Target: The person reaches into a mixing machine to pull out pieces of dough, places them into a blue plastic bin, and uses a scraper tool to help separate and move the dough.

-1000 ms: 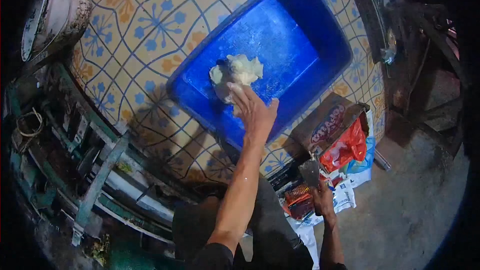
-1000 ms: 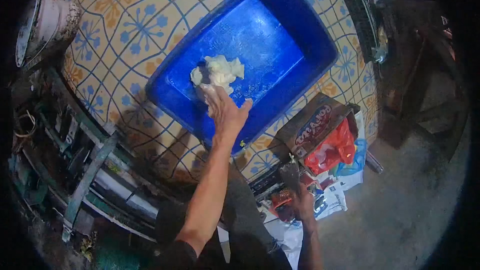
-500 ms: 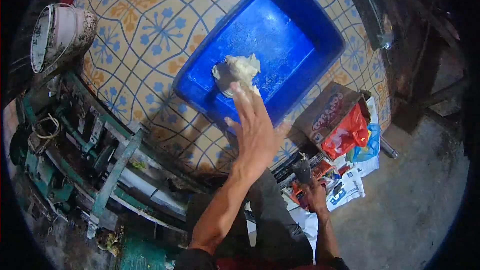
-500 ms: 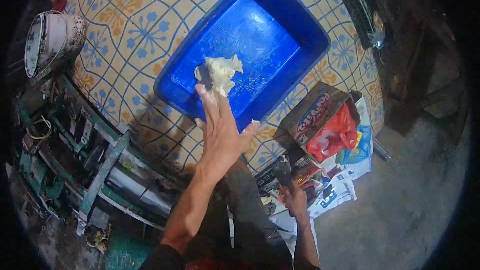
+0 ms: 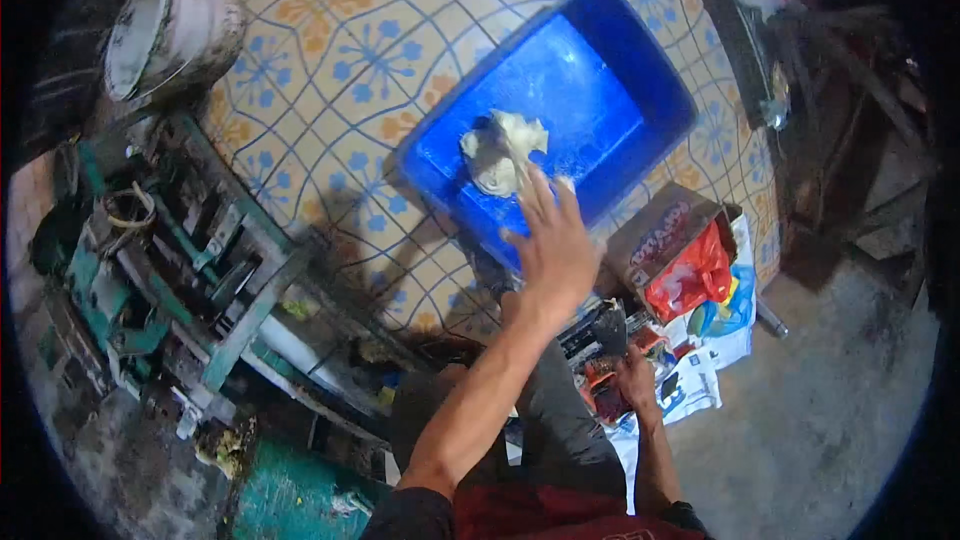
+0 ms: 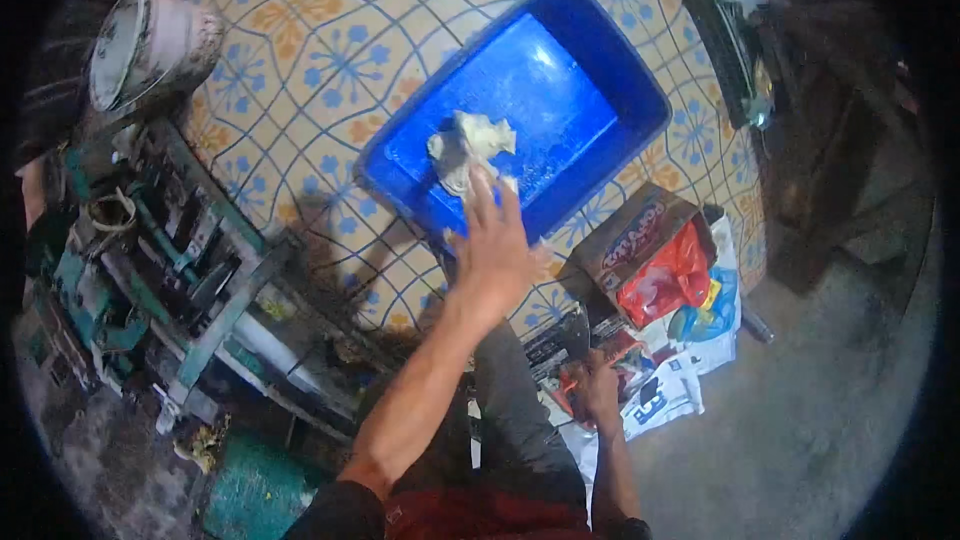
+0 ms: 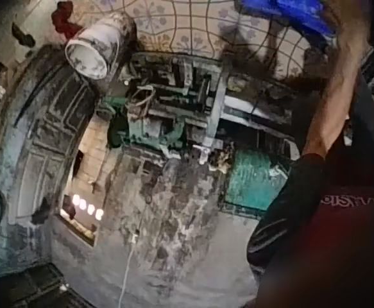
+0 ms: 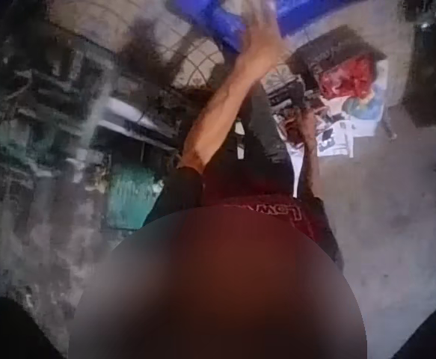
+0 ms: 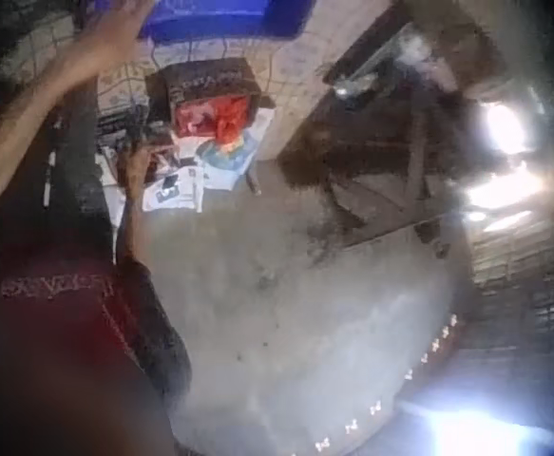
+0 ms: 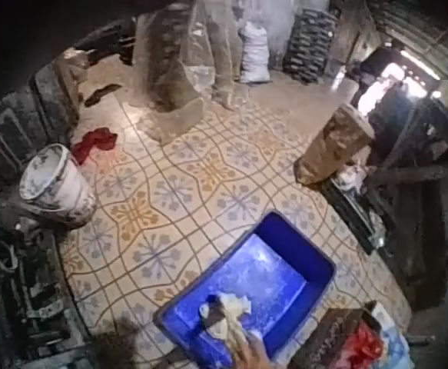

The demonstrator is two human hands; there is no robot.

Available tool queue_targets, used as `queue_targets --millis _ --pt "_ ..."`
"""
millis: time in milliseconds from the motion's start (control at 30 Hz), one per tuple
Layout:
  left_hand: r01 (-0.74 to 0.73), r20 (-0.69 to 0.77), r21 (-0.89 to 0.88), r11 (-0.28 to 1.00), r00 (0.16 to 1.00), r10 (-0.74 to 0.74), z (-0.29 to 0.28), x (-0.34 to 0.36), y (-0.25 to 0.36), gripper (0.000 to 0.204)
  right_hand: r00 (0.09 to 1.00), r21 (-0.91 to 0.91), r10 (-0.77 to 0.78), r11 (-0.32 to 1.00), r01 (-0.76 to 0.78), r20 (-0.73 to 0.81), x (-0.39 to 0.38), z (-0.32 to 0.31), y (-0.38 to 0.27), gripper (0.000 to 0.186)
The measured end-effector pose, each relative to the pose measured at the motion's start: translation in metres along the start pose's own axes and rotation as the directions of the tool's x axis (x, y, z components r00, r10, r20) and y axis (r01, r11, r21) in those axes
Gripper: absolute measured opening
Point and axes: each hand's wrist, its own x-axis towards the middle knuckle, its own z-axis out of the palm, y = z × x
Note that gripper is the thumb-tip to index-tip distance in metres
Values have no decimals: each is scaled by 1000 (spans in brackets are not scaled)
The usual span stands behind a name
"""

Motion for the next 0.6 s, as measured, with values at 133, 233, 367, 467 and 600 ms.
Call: queue_targets --millis 133,233,367,467,600 --pt "-176 -88 114 978 979 187 -41 -67 52 82 964 -14 -266 964 266 14 1 -18 -2 39" --pt "-469 -325 -15 883 838 439 -88 -120 73 64 958 -137 -273 950 282 84 -11 -29 -57 39" --pt "-668 -613 -191 719 654 444 -135 -192 47 53 914 -224 -382 887 404 135 -35 -56 -123 40" --pt "-570 -616 -410 712 749 245 -178 -273 -26 51 845 -227 -500 815 533 190 -53 -62 -178 41" --pt "-375 -794 -469 800 575 -197 -211 -442 -127 45 806 -198 -532 788 584 259 -41 -65 -237 41"
